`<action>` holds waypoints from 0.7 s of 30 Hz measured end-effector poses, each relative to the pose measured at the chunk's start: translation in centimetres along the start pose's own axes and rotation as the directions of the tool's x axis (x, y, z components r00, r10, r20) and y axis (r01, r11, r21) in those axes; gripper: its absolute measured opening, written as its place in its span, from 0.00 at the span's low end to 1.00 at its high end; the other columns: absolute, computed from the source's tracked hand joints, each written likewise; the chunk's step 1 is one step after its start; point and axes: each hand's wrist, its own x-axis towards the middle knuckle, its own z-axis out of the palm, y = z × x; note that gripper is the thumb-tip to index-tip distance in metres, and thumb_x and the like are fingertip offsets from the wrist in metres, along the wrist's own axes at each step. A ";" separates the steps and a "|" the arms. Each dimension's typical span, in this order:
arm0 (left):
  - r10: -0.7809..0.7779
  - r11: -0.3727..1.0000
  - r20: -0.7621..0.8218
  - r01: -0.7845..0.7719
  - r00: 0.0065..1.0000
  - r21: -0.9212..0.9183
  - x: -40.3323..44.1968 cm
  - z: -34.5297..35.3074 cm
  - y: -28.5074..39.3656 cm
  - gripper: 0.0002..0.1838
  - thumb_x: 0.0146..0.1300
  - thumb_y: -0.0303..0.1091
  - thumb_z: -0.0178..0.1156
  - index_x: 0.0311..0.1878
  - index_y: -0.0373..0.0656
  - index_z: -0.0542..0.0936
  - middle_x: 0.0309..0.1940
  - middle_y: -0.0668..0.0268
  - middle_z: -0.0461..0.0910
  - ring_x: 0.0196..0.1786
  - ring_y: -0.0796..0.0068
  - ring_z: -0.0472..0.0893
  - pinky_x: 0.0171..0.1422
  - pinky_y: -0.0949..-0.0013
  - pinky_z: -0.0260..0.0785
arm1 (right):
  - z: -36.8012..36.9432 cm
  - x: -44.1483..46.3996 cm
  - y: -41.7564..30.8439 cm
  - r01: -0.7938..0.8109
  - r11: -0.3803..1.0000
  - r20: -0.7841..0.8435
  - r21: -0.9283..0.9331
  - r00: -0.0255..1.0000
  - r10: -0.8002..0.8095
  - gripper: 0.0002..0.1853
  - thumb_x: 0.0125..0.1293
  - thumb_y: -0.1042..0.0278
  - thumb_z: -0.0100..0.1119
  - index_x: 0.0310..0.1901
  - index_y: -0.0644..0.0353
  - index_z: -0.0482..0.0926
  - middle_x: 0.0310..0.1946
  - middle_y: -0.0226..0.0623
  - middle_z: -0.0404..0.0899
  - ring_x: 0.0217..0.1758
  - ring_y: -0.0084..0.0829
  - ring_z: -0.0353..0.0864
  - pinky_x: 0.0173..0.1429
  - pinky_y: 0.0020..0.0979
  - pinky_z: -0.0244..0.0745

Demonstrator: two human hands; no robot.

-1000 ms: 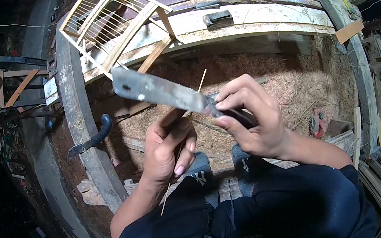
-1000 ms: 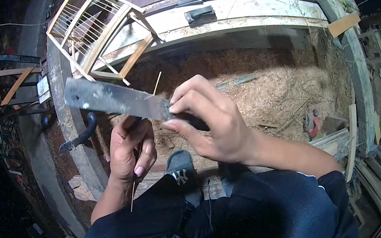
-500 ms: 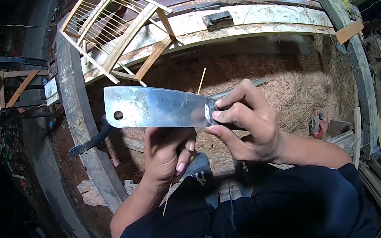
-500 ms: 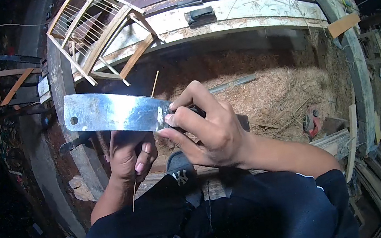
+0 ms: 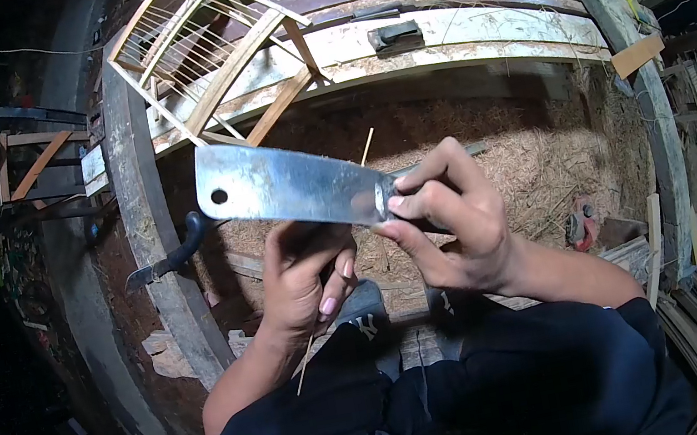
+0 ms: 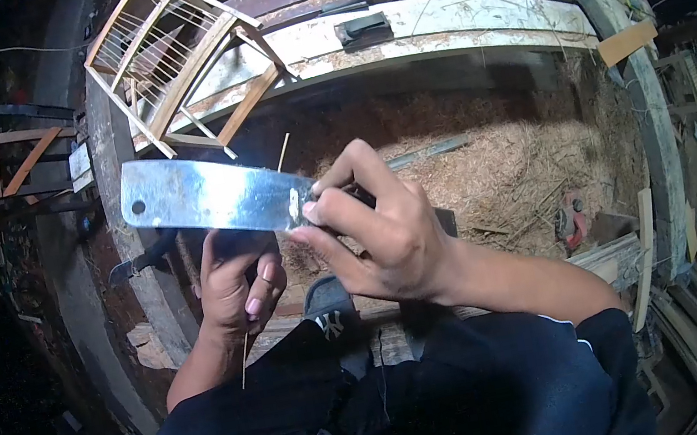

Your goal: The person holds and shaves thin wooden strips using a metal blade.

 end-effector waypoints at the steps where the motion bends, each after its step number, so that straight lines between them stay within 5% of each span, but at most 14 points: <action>1: 0.004 1.000 -0.002 -0.004 1.000 0.000 0.0 0.0 0.1 0.12 0.68 0.23 0.56 0.52 0.31 0.74 0.24 0.58 0.76 0.08 0.83 0.63 0.15 0.78 0.60 | -0.1 -0.1 -0.2 0.004 1.000 0.001 0.002 1.000 -0.004 0.11 0.54 0.72 0.74 0.32 0.64 0.79 0.32 0.42 0.73 0.23 0.30 0.78 0.21 0.30 0.74; 3: -0.099 0.994 -0.035 0.097 0.994 -0.055 -0.1 0.2 0.5 0.07 0.68 0.20 0.54 0.47 0.30 0.75 0.22 0.57 0.76 0.08 0.82 0.64 0.15 0.77 0.59 | -0.2 -0.4 -0.7 -0.001 0.999 0.103 0.050 0.995 -0.004 0.11 0.53 0.74 0.74 0.32 0.65 0.78 0.32 0.43 0.73 0.25 0.31 0.79 0.21 0.29 0.74; 7: -0.080 0.996 0.074 0.078 0.994 0.033 0.4 0.8 1.1 0.07 0.68 0.22 0.55 0.46 0.29 0.75 0.21 0.58 0.75 0.07 0.83 0.63 0.13 0.79 0.56 | -0.4 0.2 0.3 0.001 0.999 -0.001 -0.034 1.000 -0.001 0.11 0.54 0.73 0.74 0.31 0.65 0.78 0.31 0.42 0.72 0.23 0.29 0.77 0.20 0.29 0.73; 11: -0.124 0.990 -0.099 0.117 0.987 -0.078 0.0 0.8 0.8 0.08 0.68 0.21 0.53 0.47 0.28 0.75 0.20 0.59 0.75 0.07 0.83 0.63 0.13 0.80 0.56 | 0.1 -0.6 -0.3 -0.008 0.998 0.095 0.066 0.995 0.001 0.10 0.54 0.75 0.72 0.32 0.66 0.78 0.32 0.43 0.72 0.26 0.31 0.77 0.23 0.29 0.73; 15: -0.064 0.998 0.051 0.063 0.997 0.028 0.3 0.6 0.9 0.08 0.69 0.24 0.55 0.47 0.28 0.76 0.20 0.60 0.75 0.07 0.83 0.63 0.13 0.80 0.55 | -0.4 0.2 0.0 -0.017 1.000 0.034 -0.016 0.999 0.017 0.11 0.54 0.73 0.73 0.32 0.64 0.78 0.31 0.41 0.72 0.24 0.31 0.78 0.23 0.29 0.74; 17: -0.082 0.997 -0.126 0.081 0.989 -0.015 -0.1 0.6 0.5 0.07 0.70 0.23 0.54 0.45 0.28 0.76 0.20 0.60 0.75 0.07 0.83 0.63 0.13 0.79 0.55 | -0.3 -0.4 -0.5 -0.044 0.997 0.144 0.067 0.989 0.034 0.11 0.54 0.75 0.72 0.33 0.66 0.77 0.32 0.43 0.71 0.27 0.32 0.76 0.25 0.30 0.72; 19: -0.088 0.996 -0.130 0.089 0.988 0.006 0.0 0.7 0.7 0.07 0.70 0.24 0.53 0.44 0.28 0.76 0.19 0.60 0.75 0.07 0.84 0.63 0.14 0.80 0.56 | -0.4 0.1 -0.4 -0.046 0.997 0.137 0.069 0.990 0.036 0.10 0.54 0.76 0.71 0.33 0.66 0.77 0.32 0.42 0.71 0.26 0.31 0.75 0.24 0.30 0.71; 21: -0.077 0.996 0.036 0.076 0.996 0.047 0.3 0.7 1.1 0.07 0.70 0.24 0.54 0.45 0.29 0.77 0.19 0.60 0.74 0.07 0.84 0.63 0.14 0.80 0.56 | -0.5 0.6 0.3 -0.052 0.999 0.013 -0.004 0.999 0.052 0.10 0.54 0.75 0.72 0.31 0.65 0.77 0.30 0.41 0.71 0.23 0.30 0.76 0.23 0.30 0.72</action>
